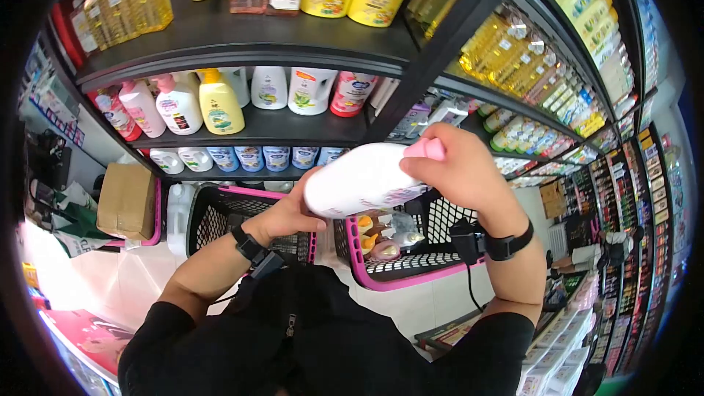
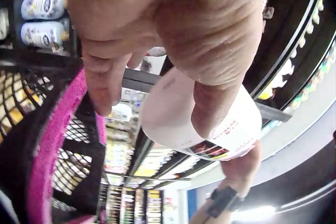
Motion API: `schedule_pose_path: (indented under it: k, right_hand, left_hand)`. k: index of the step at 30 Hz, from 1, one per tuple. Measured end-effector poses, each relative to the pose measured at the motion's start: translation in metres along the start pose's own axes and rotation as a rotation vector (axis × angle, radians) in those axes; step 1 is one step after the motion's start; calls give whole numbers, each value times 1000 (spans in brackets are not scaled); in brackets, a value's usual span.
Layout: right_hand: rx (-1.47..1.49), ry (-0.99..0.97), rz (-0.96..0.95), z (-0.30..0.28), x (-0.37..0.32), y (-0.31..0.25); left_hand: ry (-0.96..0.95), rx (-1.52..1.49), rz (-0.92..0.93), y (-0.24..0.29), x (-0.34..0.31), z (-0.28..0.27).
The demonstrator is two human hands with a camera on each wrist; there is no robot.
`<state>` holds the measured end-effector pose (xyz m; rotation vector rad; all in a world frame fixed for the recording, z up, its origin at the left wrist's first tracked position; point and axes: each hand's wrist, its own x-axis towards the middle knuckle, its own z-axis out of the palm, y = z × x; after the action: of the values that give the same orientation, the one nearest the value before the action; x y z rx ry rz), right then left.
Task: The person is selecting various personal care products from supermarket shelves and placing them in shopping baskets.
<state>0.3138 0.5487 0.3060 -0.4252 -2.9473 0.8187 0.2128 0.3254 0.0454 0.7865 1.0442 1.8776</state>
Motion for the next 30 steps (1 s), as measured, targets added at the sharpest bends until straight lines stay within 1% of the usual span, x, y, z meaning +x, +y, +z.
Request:
schedule_pose_path:
  k: [1, 2, 3, 5, 6, 7, 8, 9, 12, 15, 18, 19, 20, 23, 26, 27, 30]
  right_hand:
    - [90, -35, 6, 11, 7, -9]
    - [181, -71, 13, 21, 15, -15]
    - [173, -124, 21, 29, 26, -19]
    - [78, -143, -20, 49, 42, -39]
    - [53, -164, -30, 59, 53, -43]
    - [15, -141, -73, 74, 65, -45]
    - [-85, -127, -115, 83, 73, -55]
    - [-169, -130, -165, 94, 86, -61]
    - [-336, -133, -241, 132, 119, -76]
    - [-533, -116, -255, 164, 152, -86]
    - [-568, -53, -263, 196, 183, -81]
    - [-592, -45, -216, 200, 184, -91]
    - [-581, -27, -230, 205, 189, -92]
    - [-540, 29, -288, 228, 215, -85]
    - [-551, 33, -287, 241, 243, -82]
    - [-550, 16, -247, 242, 247, -86]
    - [-482, -9, -186, 245, 264, -88]
  left_hand:
    - [-6, 46, 88, -8, -1, -12]
    - [5, 41, 110, -8, -6, -21]
    - [16, 37, 133, 1, -11, -25]
    - [68, -71, 46, 22, -35, -32]
    - [130, -69, -14, 26, -41, -37]
    - [192, -70, -65, 28, -46, -42]
    - [254, -76, -114, 28, -50, -46]
    - [318, -71, -97, 17, -49, -53]
    - [567, -408, -126, 2, -48, -82]
    - [609, -409, -141, -5, -64, -111]
    - [664, -427, -192, -25, -94, -139]
    - [674, -436, -203, -35, -105, -148]
    - [686, -447, -216, -47, -116, -154]
    - [751, -438, -277, -45, -134, -145]
    - [737, -474, -262, -46, -146, -139]
    - [713, -485, -253, -47, -152, -140]
    - [764, -470, -284, -50, -168, -139]
